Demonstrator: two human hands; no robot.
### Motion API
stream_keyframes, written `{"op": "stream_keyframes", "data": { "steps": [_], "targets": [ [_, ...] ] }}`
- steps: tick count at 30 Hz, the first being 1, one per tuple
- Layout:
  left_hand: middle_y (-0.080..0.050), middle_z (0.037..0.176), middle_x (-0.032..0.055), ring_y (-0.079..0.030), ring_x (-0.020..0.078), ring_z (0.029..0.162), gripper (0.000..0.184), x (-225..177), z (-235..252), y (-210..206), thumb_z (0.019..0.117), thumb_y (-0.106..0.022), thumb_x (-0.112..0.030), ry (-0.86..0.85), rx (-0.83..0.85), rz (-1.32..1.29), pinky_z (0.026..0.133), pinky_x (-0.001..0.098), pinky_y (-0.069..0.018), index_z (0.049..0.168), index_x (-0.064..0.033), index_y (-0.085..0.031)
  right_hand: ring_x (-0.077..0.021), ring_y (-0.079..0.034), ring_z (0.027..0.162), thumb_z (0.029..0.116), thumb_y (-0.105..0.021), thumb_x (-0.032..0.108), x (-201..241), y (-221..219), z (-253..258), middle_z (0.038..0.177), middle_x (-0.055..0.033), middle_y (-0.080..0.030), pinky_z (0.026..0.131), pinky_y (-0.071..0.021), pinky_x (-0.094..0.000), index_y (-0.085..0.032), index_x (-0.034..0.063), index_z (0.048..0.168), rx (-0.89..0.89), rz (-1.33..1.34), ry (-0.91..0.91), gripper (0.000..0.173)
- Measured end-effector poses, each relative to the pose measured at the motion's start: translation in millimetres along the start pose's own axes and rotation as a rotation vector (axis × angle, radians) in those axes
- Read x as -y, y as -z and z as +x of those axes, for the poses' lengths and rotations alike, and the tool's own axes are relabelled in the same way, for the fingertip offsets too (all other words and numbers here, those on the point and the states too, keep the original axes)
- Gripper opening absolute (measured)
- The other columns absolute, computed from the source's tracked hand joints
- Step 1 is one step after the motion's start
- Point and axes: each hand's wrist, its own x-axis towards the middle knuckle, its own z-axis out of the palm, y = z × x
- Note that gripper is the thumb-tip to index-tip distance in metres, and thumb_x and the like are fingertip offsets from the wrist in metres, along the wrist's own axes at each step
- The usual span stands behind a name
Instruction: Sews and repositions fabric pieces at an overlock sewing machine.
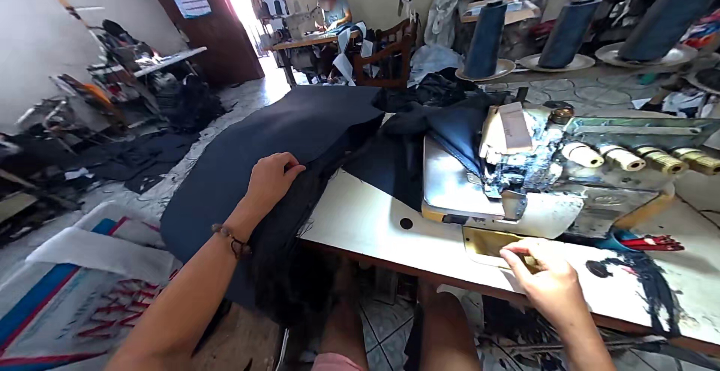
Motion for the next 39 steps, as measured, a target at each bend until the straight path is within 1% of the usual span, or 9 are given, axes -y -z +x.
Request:
{"op": "stream_keyframes", "data": {
  "steps": [7, 10, 15, 18, 21, 28, 30, 34, 39],
  "targets": [
    [-0.065, 0.112, 0.0328, -0.064, 0.0491, 0.109, 0.033, -19, 15, 33, 0.1101, -0.047, -0.017, 0.248, 0.094, -0.025, 0.095, 0.0652, -0.0478, 0.123, 0.0106, -0.058, -0.0232, -0.067, 0.086, 0.0917, -0.063, 0.019, 19, -7, -6, 0.09, -0.021, -0.071, 0.081, -0.0537, -0.0366, -0.073, -0.0071, 0.09, -0.088, 0.015, -0.008, 0.028],
    [-0.067, 0.116, 0.029, -0.066, 0.0442, 0.105, 0.034, -54, -21, 44, 0.1113, -0.044, -0.02, 0.085, 0.176, -0.154, 0.093, 0.0616, -0.0512, 0.13, 0.0041, -0.06, 0.0026, -0.061, 0.075, 0.1006, -0.052, 0.014, 75, -17, -30, 0.087, 0.0037, -0.067, 0.07, -0.0529, -0.0158, -0.069, 0.0017, 0.097, 0.099, 0.525, -0.331, 0.022],
    [-0.07, 0.102, 0.0188, -0.067, 0.0248, 0.088, 0.032, -120, -118, 3, 0.1086, -0.046, -0.015, -0.195, 0.703, -0.431, 0.084, 0.0432, -0.0553, 0.128, 0.0032, -0.063, -0.0197, -0.07, 0.106, 0.0927, -0.057, 0.067, 132, -62, -54, 0.122, -0.0041, -0.07, 0.089, -0.0591, -0.0395, -0.05, 0.0086, 0.14, 0.728, 1.417, -0.653, 0.076],
    [-0.072, 0.101, 0.0216, -0.072, 0.03, 0.089, 0.029, -146, -190, -19, 0.106, -0.049, -0.009, -0.346, 0.987, -0.635, 0.084, 0.0472, -0.0581, 0.126, 0.0054, -0.065, -0.01, -0.071, 0.096, 0.1053, -0.038, 0.037, 138, -58, -40, 0.107, 0.0002, -0.073, 0.083, -0.0605, -0.0312, -0.049, 0.0089, 0.134, 0.467, 1.328, -0.871, 0.042],
    [-0.073, 0.102, 0.026, -0.074, 0.0382, 0.093, 0.03, -159, -225, -25, 0.0993, -0.06, -0.002, -0.52, 1.27, -0.686, 0.086, 0.0534, -0.057, 0.127, 0.0059, -0.066, -0.0112, -0.072, 0.085, 0.1052, -0.046, 0.005, 131, -51, -38, 0.096, -0.0052, -0.071, 0.077, -0.062, -0.0294, -0.048, 0.0029, 0.127, 0.235, 1.156, -1.022, 0.022],
    [-0.069, 0.125, 0.0116, -0.064, 0.0283, 0.121, 0.034, -181, -113, -94, 0.0999, -0.063, -0.028, -0.813, 0.379, -0.394, 0.102, 0.0475, -0.0526, 0.128, -0.0097, -0.07, -0.0048, -0.071, 0.087, 0.1016, -0.049, 0.002, 126, -44, -89, 0.095, -0.0003, -0.073, 0.083, -0.0605, -0.025, -0.057, 0.0003, 0.119, 0.197, 1.028, -0.814, 0.019],
    [-0.067, 0.131, 0.011, -0.061, 0.0274, 0.127, 0.041, -192, -78, -114, 0.1004, -0.062, -0.031, -0.856, 0.406, -0.427, 0.11, 0.0509, -0.0458, 0.134, -0.008, -0.066, -0.0029, -0.07, 0.093, 0.1015, -0.05, 0.004, 123, -39, -91, 0.101, 0.0001, -0.072, 0.088, -0.0593, -0.0237, -0.056, -0.0008, 0.123, 0.214, 0.999, -0.752, 0.023],
    [-0.074, 0.093, 0.0014, -0.069, 0.0056, 0.086, 0.015, -208, -52, -127, 0.0965, -0.069, -0.018, -0.849, 0.652, -0.672, 0.08, 0.0259, -0.0586, 0.103, -0.0062, -0.074, -0.0004, -0.069, 0.095, 0.101, -0.049, 0.003, 109, -27, -91, 0.103, 0.0027, -0.072, 0.09, -0.058, -0.0218, -0.058, 0.0005, 0.121, 0.237, 0.997, -0.689, 0.022],
    [-0.07, 0.081, -0.0011, -0.062, -0.0007, 0.071, 0.011, -211, -54, -132, 0.0965, -0.067, -0.012, -0.813, 0.663, -0.721, 0.067, 0.0163, -0.0534, 0.093, -0.0048, -0.075, 0.0015, -0.068, 0.093, 0.1022, -0.048, 0.004, 94, -20, -88, 0.1, 0.0051, -0.071, 0.088, -0.0577, -0.0204, -0.058, 0.0025, 0.118, 0.347, 1.035, -0.647, 0.018]
  ]
}}
